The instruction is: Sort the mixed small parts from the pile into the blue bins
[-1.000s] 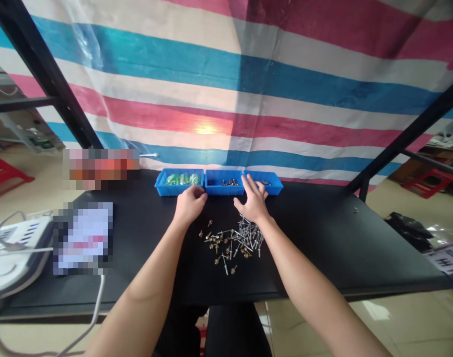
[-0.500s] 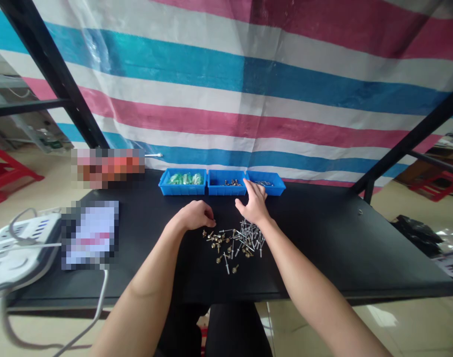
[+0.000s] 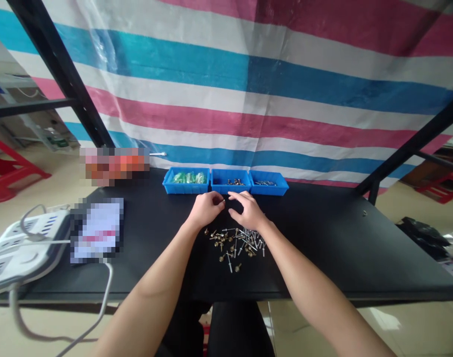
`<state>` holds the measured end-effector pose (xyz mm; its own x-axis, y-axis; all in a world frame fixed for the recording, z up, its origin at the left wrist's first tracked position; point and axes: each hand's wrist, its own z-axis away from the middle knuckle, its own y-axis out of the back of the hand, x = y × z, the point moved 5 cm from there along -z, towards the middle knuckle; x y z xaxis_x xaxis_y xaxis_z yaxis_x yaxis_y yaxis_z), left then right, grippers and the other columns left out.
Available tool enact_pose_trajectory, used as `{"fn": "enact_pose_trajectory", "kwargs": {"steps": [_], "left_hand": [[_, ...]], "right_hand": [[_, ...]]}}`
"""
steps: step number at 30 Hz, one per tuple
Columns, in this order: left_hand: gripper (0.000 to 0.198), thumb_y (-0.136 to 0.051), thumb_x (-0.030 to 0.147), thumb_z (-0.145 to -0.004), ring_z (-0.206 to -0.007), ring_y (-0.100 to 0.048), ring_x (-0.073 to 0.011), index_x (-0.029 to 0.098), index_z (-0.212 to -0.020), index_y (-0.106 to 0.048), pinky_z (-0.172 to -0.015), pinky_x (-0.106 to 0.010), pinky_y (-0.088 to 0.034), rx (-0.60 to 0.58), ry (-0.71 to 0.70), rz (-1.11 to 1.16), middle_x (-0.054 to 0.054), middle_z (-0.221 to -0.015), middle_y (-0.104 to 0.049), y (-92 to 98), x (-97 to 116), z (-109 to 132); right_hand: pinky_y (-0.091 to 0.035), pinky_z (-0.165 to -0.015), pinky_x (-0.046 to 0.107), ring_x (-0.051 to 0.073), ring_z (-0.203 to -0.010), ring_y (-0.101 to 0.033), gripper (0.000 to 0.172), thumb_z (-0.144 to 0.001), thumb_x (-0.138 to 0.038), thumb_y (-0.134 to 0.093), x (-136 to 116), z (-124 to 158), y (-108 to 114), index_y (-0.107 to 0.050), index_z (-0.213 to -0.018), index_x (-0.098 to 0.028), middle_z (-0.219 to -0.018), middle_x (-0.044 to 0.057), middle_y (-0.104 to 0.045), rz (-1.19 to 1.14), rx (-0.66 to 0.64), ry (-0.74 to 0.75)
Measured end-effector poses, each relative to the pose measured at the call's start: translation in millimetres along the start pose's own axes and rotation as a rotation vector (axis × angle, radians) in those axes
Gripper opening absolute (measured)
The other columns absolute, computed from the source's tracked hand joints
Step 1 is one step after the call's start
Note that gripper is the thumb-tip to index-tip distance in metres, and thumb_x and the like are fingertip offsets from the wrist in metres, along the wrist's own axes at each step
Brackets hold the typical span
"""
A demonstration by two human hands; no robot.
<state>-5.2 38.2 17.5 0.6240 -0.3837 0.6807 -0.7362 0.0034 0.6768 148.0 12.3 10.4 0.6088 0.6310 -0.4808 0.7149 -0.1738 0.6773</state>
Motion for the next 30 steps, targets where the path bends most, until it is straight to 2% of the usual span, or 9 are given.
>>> {"fn": "enact_pose_trajectory", "kwargs": {"steps": [6,10,18,24,30], "left_hand": [[0.017,-0.056,0.031,-0.080,-0.066,-0.060,-0.0157,0.017,-0.083,-0.066,-0.063,-0.026,-0.045,0.038,-0.072,0.066,-0.003,-0.076,-0.069,-4.4,6.8,0.6],[0.018,-0.055,0.031,-0.083,-0.068,-0.060,-0.0159,0.017,-0.086,-0.066,-0.064,-0.026,-0.045,0.032,-0.063,0.094,-0.003,-0.079,-0.069,-5.8,6.2,0.1],[0.027,-0.051,0.037,-0.087,-0.074,-0.063,-0.0172,0.017,-0.091,-0.068,-0.068,-0.027,-0.045,0.053,-0.024,0.192,-0.004,-0.086,-0.072,-6.8,5.1,-0.6],[0.031,-0.054,0.042,-0.085,-0.065,-0.060,-0.0165,0.016,-0.084,-0.070,-0.061,-0.027,-0.043,0.107,0.022,0.158,-0.004,-0.074,-0.070,-3.7,4.2,0.3],[0.025,-0.058,0.039,-0.081,-0.069,-0.063,-0.0163,0.017,-0.084,-0.071,-0.065,-0.027,-0.044,0.119,0.009,0.204,-0.003,-0.080,-0.073,-3.6,3.2,-0.1]], "right_hand": [[-0.050,-0.089,0.042,0.024,-0.102,-0.058,0.045,-0.076,-0.019,-0.059,-9.0,-0.2,-0.9,-0.060,-0.121,-0.018,-0.112,0.010,-0.066,-0.091,-0.020,0.003],[-0.052,-0.080,0.041,0.023,-0.095,-0.060,0.050,-0.076,-0.021,-0.059,-6.9,0.7,-0.6,-0.059,-0.125,-0.019,-0.112,0.010,-0.066,-0.138,-0.030,-0.046],[-0.050,-0.072,0.036,0.021,-0.089,-0.056,0.061,-0.075,-0.022,-0.059,-8.4,1.4,-1.0,-0.051,-0.135,-0.019,-0.105,0.009,-0.065,-0.226,-0.034,-0.033],[-0.049,-0.070,0.035,0.021,-0.088,-0.055,0.061,-0.075,-0.023,-0.058,-8.9,1.7,0.3,-0.050,-0.135,-0.020,-0.105,0.008,-0.065,-0.247,-0.027,-0.056],[-0.047,-0.069,0.034,0.019,-0.083,-0.054,0.057,-0.074,-0.021,-0.059,-7.4,1.4,0.4,-0.054,-0.131,-0.017,-0.101,0.008,-0.065,-0.264,0.000,-0.080]]}}
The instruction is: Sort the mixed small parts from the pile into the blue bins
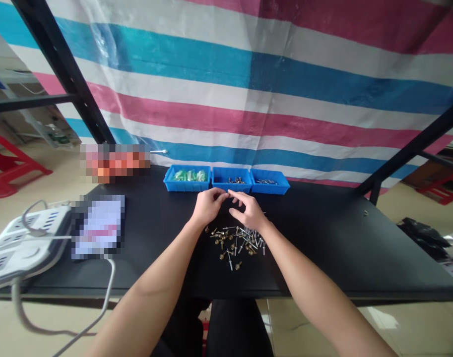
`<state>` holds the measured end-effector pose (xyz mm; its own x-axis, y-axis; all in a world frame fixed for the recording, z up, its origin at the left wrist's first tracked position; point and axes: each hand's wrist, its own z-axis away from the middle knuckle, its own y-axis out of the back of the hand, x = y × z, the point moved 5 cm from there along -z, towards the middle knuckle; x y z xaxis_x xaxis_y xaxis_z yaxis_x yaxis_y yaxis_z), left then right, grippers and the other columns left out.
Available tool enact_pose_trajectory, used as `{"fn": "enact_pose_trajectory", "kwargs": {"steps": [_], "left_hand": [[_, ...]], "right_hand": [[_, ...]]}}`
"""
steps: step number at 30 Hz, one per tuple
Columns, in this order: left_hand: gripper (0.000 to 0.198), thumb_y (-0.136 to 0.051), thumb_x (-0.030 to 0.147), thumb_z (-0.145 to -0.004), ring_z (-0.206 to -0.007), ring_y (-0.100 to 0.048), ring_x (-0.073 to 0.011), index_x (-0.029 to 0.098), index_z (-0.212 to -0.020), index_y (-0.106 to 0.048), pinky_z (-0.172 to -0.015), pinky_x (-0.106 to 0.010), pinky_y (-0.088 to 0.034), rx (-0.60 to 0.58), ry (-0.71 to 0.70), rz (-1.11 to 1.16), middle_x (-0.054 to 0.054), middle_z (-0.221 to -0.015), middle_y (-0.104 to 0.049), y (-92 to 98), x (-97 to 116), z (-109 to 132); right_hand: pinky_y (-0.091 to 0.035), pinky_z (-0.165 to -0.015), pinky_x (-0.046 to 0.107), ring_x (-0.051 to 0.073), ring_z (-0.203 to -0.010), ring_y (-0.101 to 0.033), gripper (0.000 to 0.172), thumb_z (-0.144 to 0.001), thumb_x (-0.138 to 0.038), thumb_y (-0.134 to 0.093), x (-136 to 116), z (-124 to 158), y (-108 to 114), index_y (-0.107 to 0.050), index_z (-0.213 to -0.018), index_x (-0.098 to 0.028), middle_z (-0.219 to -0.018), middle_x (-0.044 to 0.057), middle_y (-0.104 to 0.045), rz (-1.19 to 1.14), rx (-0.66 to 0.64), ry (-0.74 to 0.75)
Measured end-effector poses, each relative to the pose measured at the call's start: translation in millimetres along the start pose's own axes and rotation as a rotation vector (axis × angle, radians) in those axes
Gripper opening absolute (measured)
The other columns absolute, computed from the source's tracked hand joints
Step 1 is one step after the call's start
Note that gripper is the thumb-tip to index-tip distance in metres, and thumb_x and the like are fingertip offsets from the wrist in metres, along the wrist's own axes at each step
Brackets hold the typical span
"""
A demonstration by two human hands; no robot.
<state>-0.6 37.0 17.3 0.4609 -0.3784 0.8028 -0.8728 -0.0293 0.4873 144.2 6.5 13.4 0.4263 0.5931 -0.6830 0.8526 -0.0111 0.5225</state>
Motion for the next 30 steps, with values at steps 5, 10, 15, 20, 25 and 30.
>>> {"fn": "enact_pose_trajectory", "kwargs": {"steps": [5,10,15,20,25,30], "left_hand": [[0.023,-0.061,0.038,-0.078,-0.066,-0.061,-0.0156,0.017,-0.080,-0.070,-0.064,-0.026,-0.044,0.024,0.003,0.009,-0.002,-0.075,-0.072,0.0,-2,-1],[0.026,-0.062,0.041,-0.078,-0.062,-0.059,-0.0143,0.016,-0.076,-0.069,-0.060,-0.025,-0.042,0.045,0.013,0.035,-0.002,-0.070,-0.070,0.7,-3,0],[0.025,-0.064,0.041,-0.077,-0.061,-0.057,-0.0133,0.017,-0.074,-0.069,-0.060,-0.025,-0.042,0.038,-0.011,0.045,-0.001,-0.069,-0.069,1.0,-1,0],[0.018,-0.066,0.035,-0.074,-0.062,-0.057,-0.0128,0.017,-0.075,-0.067,-0.061,-0.025,-0.044,0.030,-0.046,0.041,-0.001,-0.069,-0.067,0.4,0,0],[0.020,-0.070,0.031,-0.068,-0.064,-0.056,-0.0127,0.017,-0.082,-0.066,-0.063,-0.025,-0.045,0.037,-0.061,0.046,-0.001,-0.074,-0.067,1.3,-1,-2],[0.020,-0.062,0.036,-0.074,-0.061,-0.054,-0.0127,0.017,-0.078,-0.065,-0.062,-0.025,-0.043,0.180,0.016,0.081,0.001,-0.067,-0.063,13.6,-6,-3]], "right_hand": [[-0.045,-0.068,0.033,0.018,-0.085,-0.054,0.057,-0.074,-0.020,-0.060,1,0,0,-0.054,-0.131,-0.022,-0.108,0.007,-0.064,-0.054,-0.010,0.010],[-0.045,-0.069,0.032,0.018,-0.085,-0.055,0.053,-0.074,-0.021,-0.061,3,0,1,-0.058,-0.127,-0.023,-0.110,0.007,-0.065,-0.117,-0.015,-0.016],[-0.046,-0.069,0.031,0.018,-0.086,-0.055,0.048,-0.075,-0.023,-0.061,11,1,3,-0.062,-0.123,-0.023,-0.110,0.006,-0.066,-0.180,-0.001,-0.100],[-0.045,-0.067,0.030,0.017,-0.084,-0.057,0.044,-0.074,-0.023,-0.061,8,-1,3,-0.064,-0.118,-0.021,-0.107,0.006,-0.068,-0.132,0.011,-0.082],[-0.043,-0.063,0.029,0.016,-0.072,-0.059,0.022,-0.074,-0.022,-0.059,3,-2,11,-0.069,-0.094,-0.018,-0.082,0.004,-0.069,-0.012,0.085,-0.051],[-0.046,-0.066,0.030,0.016,-0.069,-0.058,0.014,-0.076,-0.023,-0.057,-2,-2,19,-0.065,-0.086,-0.019,-0.074,0.002,-0.064,0.092,0.132,0.052]]}}
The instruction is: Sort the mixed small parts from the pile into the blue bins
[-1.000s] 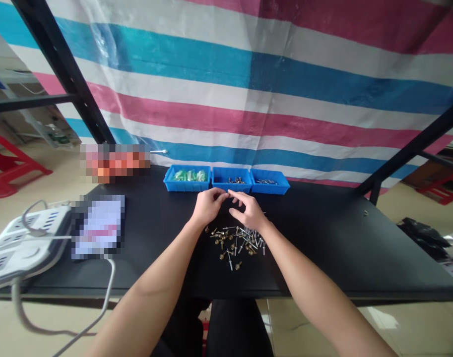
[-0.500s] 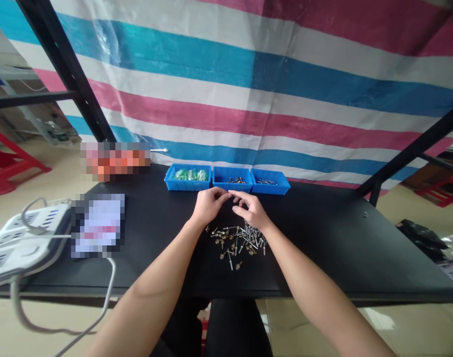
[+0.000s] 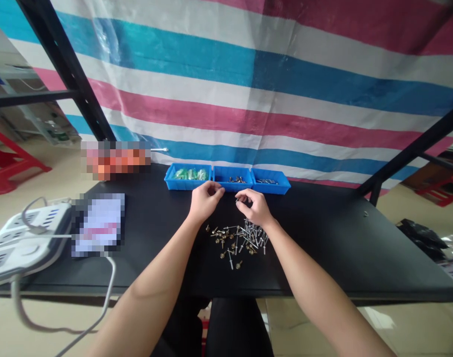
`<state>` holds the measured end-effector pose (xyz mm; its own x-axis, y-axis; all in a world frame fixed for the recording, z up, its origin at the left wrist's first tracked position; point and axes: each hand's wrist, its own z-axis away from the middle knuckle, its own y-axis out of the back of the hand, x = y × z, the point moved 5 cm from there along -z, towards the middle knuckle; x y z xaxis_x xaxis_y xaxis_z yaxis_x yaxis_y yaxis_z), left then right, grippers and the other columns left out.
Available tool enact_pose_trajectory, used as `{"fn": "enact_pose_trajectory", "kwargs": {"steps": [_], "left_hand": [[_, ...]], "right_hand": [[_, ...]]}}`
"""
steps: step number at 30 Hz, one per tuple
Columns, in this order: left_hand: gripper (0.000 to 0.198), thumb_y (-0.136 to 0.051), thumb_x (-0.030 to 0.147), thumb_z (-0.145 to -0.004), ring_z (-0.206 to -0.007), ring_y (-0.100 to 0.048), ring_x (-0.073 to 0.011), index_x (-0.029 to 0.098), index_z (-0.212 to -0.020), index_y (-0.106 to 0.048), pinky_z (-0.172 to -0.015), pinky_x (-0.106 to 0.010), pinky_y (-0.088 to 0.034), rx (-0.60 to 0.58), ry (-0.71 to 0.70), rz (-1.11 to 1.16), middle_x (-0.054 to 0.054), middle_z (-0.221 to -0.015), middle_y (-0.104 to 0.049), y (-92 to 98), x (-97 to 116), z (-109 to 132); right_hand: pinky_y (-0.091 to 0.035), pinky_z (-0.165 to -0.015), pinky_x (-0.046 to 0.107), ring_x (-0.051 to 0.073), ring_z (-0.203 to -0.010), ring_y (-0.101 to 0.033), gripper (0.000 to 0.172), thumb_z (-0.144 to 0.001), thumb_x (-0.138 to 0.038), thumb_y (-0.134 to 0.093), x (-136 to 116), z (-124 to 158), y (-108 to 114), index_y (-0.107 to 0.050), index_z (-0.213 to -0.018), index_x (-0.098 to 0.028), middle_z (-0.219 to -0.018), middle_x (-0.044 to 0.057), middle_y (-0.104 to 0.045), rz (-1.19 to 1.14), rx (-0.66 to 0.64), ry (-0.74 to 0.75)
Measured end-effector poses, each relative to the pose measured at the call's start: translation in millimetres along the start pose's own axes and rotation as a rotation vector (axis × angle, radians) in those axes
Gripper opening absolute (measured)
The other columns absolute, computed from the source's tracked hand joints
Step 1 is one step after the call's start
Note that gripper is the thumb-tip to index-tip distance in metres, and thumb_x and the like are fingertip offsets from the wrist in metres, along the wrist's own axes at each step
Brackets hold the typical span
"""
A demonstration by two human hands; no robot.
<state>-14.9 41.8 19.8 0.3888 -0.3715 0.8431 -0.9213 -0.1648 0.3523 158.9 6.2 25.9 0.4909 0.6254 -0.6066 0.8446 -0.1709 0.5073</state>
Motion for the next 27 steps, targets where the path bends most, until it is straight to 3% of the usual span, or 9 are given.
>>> {"fn": "enact_pose_trajectory", "kwargs": {"steps": [3,6,8,12,14,19,27], "left_hand": [[0.017,-0.058,0.033,-0.075,-0.062,-0.055,-0.0131,0.016,-0.073,-0.065,-0.064,-0.025,-0.042,0.127,0.085,-0.030,0.001,-0.065,-0.063,8.2,-5,-2],[0.015,-0.057,0.031,-0.074,-0.064,-0.057,-0.0141,0.017,-0.073,-0.064,-0.067,-0.025,-0.043,0.180,0.136,-0.052,0.000,-0.068,-0.065,10.3,-9,-3],[0.015,-0.057,0.031,-0.074,-0.064,-0.057,-0.0145,0.017,-0.073,-0.064,-0.068,-0.025,-0.043,0.174,0.148,-0.065,0.000,-0.068,-0.065,9.1,-11,-4],[0.015,-0.056,0.030,-0.074,-0.065,-0.058,-0.0152,0.018,-0.074,-0.065,-0.069,-0.025,-0.043,0.156,0.154,-0.086,0.000,-0.069,-0.066,7.4,-13,-5],[0.015,-0.055,0.029,-0.074,-0.067,-0.059,-0.0156,0.018,-0.074,-0.065,-0.070,-0.025,-0.043,0.156,0.161,-0.097,0.000,-0.070,-0.066,7.9,-12,-5],[0.014,-0.055,0.028,-0.074,-0.067,-0.060,-0.0164,0.018,-0.073,-0.064,-0.071,-0.026,-0.044,0.148,0.172,-0.115,-0.001,-0.070,-0.067,10.0,-10,-5],[0.013,-0.055,0.027,-0.073,-0.067,-0.060,-0.0165,0.018,-0.073,-0.065,-0.071,-0.026,-0.045,0.120,0.153,-0.123,-0.001,-0.070,-0.068,9.6,-7,-4]], "right_hand": [[-0.047,-0.078,0.036,0.020,-0.080,-0.059,0.021,-0.077,-0.027,-0.055,-3,-2,9,-0.064,-0.094,-0.019,-0.082,0.005,-0.064,0.124,0.121,0.085],[-0.042,-0.092,0.043,0.026,-0.101,-0.055,0.039,-0.078,-0.032,-0.052,-3,-7,14,-0.060,-0.114,-0.019,-0.105,0.009,-0.065,0.322,0.196,0.112],[-0.037,-0.096,0.047,0.030,-0.112,-0.048,0.054,-0.078,-0.035,-0.053,3,-11,14,-0.053,-0.129,-0.019,-0.124,0.010,-0.060,0.461,0.175,0.050],[-0.035,-0.094,0.051,0.035,-0.120,-0.037,0.076,-0.075,-0.040,-0.057,20,-13,9,-0.032,-0.146,-0.025,-0.148,0.007,-0.039,0.628,-0.002,-0.151],[-0.034,-0.094,0.052,0.036,-0.121,-0.035,0.081,-0.075,-0.041,-0.056,26,-12,10,-0.025,-0.148,-0.025,-0.150,0.008,-0.036,0.630,-0.029,-0.213],[-0.032,-0.095,0.055,0.037,-0.120,-0.035,0.086,-0.076,-0.038,-0.055,31,-9,17,-0.014,-0.150,-0.025,-0.140,0.010,-0.047,0.550,0.090,-0.226],[-0.034,-0.092,0.056,0.036,-0.116,-0.039,0.079,-0.075,-0.030,-0.058,32,-2,11,-0.025,-0.145,-0.023,-0.127,0.013,-0.055,0.462,0.147,-0.152]]}}
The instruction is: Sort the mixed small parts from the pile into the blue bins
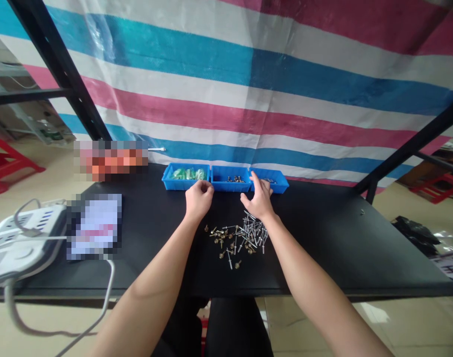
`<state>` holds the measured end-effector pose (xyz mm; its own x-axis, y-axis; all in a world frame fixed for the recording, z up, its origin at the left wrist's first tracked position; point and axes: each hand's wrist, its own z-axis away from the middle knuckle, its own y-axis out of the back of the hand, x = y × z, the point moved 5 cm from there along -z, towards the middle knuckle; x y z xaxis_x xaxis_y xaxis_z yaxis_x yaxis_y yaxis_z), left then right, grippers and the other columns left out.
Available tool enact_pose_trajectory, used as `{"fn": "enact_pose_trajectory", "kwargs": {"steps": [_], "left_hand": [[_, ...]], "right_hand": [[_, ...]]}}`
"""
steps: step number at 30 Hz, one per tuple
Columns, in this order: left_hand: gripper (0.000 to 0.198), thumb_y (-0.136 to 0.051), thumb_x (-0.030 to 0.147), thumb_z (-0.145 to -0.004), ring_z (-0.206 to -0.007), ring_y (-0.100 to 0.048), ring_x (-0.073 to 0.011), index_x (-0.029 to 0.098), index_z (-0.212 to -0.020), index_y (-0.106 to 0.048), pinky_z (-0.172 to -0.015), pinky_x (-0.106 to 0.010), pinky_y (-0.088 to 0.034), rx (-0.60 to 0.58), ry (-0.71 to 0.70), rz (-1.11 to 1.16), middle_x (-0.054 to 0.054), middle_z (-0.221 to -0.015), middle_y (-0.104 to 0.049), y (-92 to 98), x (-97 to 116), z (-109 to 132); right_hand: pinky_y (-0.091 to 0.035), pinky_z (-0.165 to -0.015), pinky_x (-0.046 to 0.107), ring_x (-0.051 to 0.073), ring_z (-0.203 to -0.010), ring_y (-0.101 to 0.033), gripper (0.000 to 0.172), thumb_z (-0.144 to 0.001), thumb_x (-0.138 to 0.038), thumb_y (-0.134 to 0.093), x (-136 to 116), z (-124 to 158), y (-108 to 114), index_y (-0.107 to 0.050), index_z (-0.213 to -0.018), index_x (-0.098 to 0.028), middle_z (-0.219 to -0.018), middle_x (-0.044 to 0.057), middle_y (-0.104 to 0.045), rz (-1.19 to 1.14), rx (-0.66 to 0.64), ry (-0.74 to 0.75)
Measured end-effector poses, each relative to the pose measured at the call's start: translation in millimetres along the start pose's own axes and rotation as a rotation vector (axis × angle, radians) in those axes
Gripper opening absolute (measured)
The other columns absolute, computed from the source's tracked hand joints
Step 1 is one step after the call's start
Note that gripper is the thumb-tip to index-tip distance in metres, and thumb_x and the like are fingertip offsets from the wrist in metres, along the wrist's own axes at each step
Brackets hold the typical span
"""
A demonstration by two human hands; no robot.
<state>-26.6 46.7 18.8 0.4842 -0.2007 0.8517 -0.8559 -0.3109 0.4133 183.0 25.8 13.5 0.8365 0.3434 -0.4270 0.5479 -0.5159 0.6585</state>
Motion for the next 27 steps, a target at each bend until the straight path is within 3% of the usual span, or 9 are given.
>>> {"fn": "enact_pose_trajectory", "kwargs": {"steps": [3,6,8,10,16,27], "left_hand": [[0.013,-0.055,0.026,-0.073,-0.067,-0.061,-0.0165,0.018,-0.074,-0.065,-0.071,-0.026,-0.045,0.001,-0.012,-0.019,-0.001,-0.071,-0.068,-0.5,0,0],[0.013,-0.055,0.025,-0.073,-0.069,-0.062,-0.0171,0.018,-0.074,-0.065,-0.074,-0.027,-0.045,-0.006,-0.032,-0.048,-0.002,-0.072,-0.068,-1.3,-1,-1],[0.012,-0.055,0.024,-0.073,-0.071,-0.062,-0.0177,0.018,-0.074,-0.066,-0.075,-0.028,-0.045,-0.010,-0.041,-0.064,-0.002,-0.074,-0.068,-1.6,-2,-3],[0.012,-0.055,0.024,-0.073,-0.073,-0.062,-0.0183,0.018,-0.074,-0.066,-0.075,-0.029,-0.045,-0.010,-0.039,-0.076,-0.003,-0.075,-0.069,-1.8,-4,-4],[0.012,-0.055,0.024,-0.072,-0.070,-0.062,-0.0188,0.019,-0.073,-0.065,-0.072,-0.029,-0.044,-0.022,-0.057,-0.092,-0.003,-0.072,-0.068,-3.7,-3,-4],[0.012,-0.056,0.027,-0.073,-0.070,-0.063,-0.0192,0.020,-0.075,-0.065,-0.071,-0.028,-0.045,-0.045,-0.070,-0.129,-0.003,-0.072,-0.069,-7.6,-4,-4]], "right_hand": [[-0.035,-0.092,0.052,0.034,-0.114,-0.042,0.066,-0.075,-0.027,-0.057,-1,1,2,-0.038,-0.137,-0.021,-0.121,0.013,-0.058,-0.009,0.036,0.015],[-0.036,-0.090,0.046,0.030,-0.106,-0.048,0.037,-0.075,-0.025,-0.057,-4,1,4,-0.059,-0.111,-0.019,-0.105,0.010,-0.064,-0.010,0.052,0.053],[-0.037,-0.087,0.042,0.026,-0.098,-0.052,0.016,-0.076,-0.022,-0.057,-6,2,4,-0.063,-0.090,-0.020,-0.092,0.008,-0.066,-0.018,0.030,0.091],[-0.037,-0.083,0.038,0.023,-0.088,-0.054,0.006,-0.077,-0.019,-0.056,-8,2,2,-0.061,-0.075,-0.020,-0.080,0.005,-0.066,-0.034,-0.015,0.134],[-0.040,-0.073,0.032,0.017,-0.069,-0.051,0.017,-0.078,-0.016,-0.054,-14,5,-4,-0.055,-0.062,-0.021,-0.065,0.002,-0.059,-0.097,-0.171,0.249],[-0.043,-0.070,0.032,0.018,-0.067,-0.052,0.017,-0.077,-0.015,-0.054,-9,7,2,-0.056,-0.061,-0.022,-0.063,0.002,-0.060,-0.145,-0.216,0.229]]}}
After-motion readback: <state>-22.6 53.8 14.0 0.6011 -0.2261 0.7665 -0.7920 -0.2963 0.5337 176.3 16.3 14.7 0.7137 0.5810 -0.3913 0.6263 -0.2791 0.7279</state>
